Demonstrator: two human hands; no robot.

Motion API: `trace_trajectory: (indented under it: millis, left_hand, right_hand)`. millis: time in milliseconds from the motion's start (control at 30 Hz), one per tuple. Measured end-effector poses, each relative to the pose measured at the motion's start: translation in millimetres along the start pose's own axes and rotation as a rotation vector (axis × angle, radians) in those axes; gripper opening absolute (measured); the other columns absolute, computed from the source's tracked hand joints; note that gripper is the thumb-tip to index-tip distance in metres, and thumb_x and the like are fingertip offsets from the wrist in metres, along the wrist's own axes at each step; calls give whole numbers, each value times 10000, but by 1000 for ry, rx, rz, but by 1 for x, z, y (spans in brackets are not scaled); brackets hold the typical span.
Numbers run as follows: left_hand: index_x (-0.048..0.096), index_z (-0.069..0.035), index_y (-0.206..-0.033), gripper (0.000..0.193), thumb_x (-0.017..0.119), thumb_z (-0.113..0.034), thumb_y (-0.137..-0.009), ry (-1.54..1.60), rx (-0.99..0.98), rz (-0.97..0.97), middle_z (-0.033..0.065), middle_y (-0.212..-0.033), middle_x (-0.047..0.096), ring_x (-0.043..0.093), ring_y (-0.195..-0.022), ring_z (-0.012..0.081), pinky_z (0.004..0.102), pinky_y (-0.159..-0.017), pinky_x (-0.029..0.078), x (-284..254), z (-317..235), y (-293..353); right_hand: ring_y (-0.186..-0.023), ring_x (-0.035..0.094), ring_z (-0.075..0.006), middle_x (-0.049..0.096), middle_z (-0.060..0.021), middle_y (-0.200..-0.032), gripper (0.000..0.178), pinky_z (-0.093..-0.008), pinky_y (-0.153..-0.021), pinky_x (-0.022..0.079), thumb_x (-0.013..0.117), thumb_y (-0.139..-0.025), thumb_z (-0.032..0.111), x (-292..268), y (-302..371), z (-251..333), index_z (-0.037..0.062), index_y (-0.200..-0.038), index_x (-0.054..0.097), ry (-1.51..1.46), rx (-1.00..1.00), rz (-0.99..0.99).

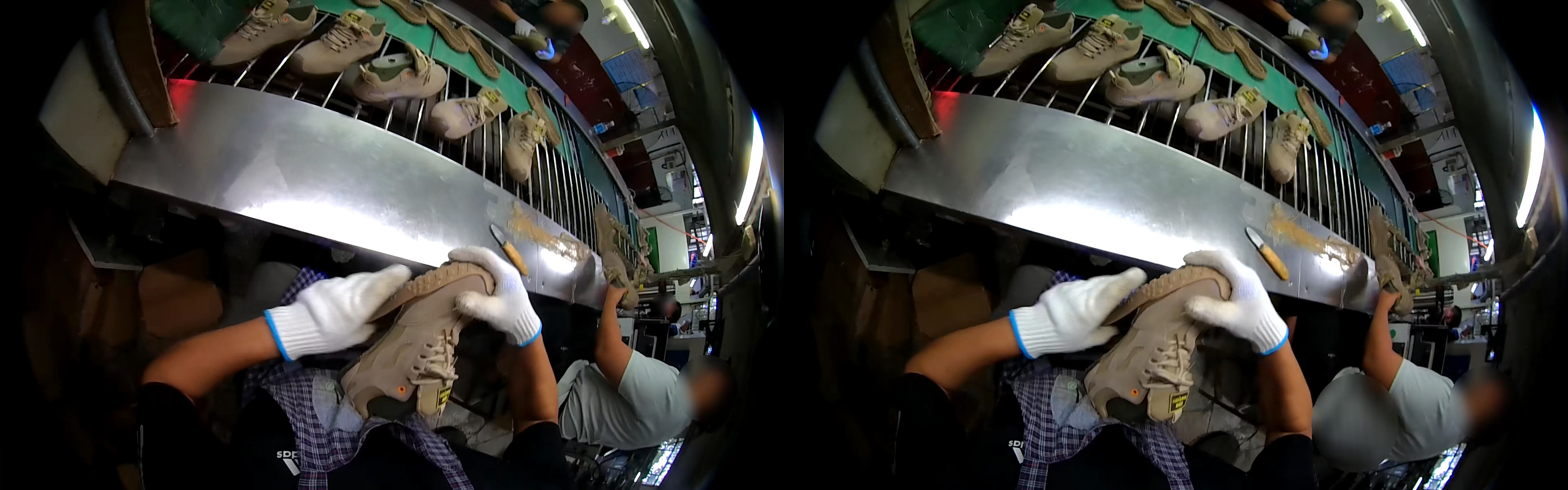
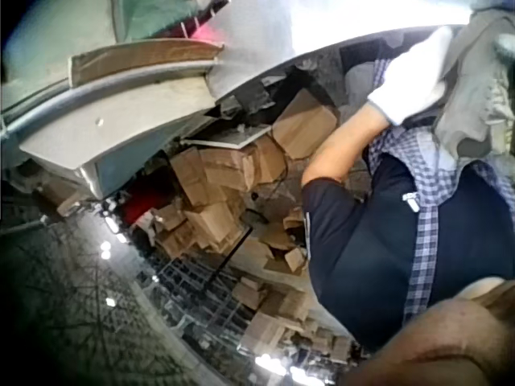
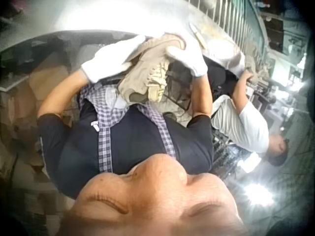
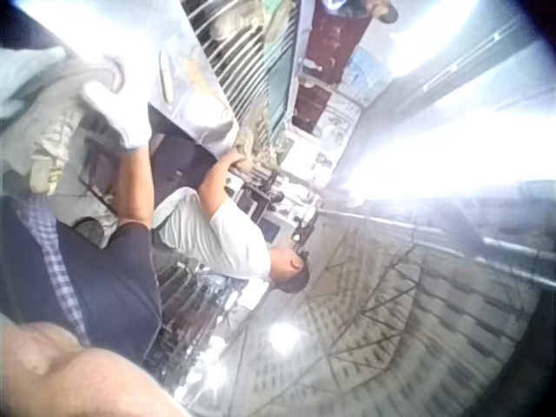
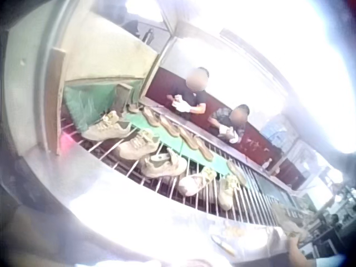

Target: The person picks up shoes and outsoles from a conveyor, applies adhesive or scrapes edges using a small knife, and presses the outsole onto the bottom of the shoe by hand.

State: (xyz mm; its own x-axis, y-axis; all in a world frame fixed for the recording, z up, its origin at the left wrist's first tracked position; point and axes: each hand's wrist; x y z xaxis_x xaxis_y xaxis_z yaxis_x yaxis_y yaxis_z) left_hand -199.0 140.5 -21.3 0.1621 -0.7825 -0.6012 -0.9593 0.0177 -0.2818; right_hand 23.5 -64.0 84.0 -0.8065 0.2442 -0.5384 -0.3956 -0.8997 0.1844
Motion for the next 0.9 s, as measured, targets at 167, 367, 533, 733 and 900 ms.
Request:
trace_trajectory:
  millis: [167, 367, 533, 733, 900]
  left_hand:
    - [592, 40, -1502, 671, 725, -25, -848, 669, -22, 91, 262, -1363, 714, 728, -1239, 290, 354, -1068, 585, -28, 5, -63]
    - [512, 60, -1554, 701, 657, -39, -876, 343, 11, 98, 324, -1331, 695, 782, -1049, 366, 382, -948, 640, -25, -13, -51]
    - [257, 104, -1660, 967, 661, -53, -796, 335, -8, 76, 426, -1439, 567, 781, -999, 425, 408, -880, 666, -14, -25, -18]
    - [270, 147, -1625, 1128, 932, -269, -813, 420, -18, -132, 388, -1482, 569, 645, -1357, 438, 456, -1151, 521, -52, -32, 2]
    - [170, 56, -1685, 1444, 1055, -436, -655, 4, 26, -114, 332, -1610, 445, 517, -1478, 427, 502, -1207, 465, -134, -10, -36]
  right_hand:
    - [-1168, 712, -248, 733, -132, -1277, 726, -387, -1040, 557, 946, -801, 421, -6, 3, 21, 4, -1338, 690, 142, -121, -19]
    - [-1144, 711, -233, 735, -133, -1241, 729, -381, -1023, 567, 942, -802, 442, -8, 7, 11, -4, -1317, 683, 3, 20, 25]
    - [-1194, 686, -241, 713, -142, -1268, 859, -387, -1059, 550, 934, -789, 511, 4, 7, -4, 6, -1413, 625, -108, 32, -35]
    - [-1470, 490, -330, 426, -226, -1620, 1006, -455, -1235, 424, 752, -985, 544, 61, -17, -11, 51, -1707, 255, -1186, -234, -107]
    - [-1420, 529, -286, 527, -205, -1562, 881, -401, -1213, 430, 753, -971, 415, 98, -41, -16, -10, -1642, 373, -776, 66, -88]
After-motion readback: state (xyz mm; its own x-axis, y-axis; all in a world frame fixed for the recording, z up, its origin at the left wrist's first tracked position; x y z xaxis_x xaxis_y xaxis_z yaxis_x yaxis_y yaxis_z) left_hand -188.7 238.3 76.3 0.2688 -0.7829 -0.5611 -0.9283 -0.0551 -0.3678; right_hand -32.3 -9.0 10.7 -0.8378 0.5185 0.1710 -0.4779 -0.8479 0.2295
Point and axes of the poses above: each hand's wrist, its own y-axis away from the middle knuckle, its own x-axis out of the palm, z = x × y
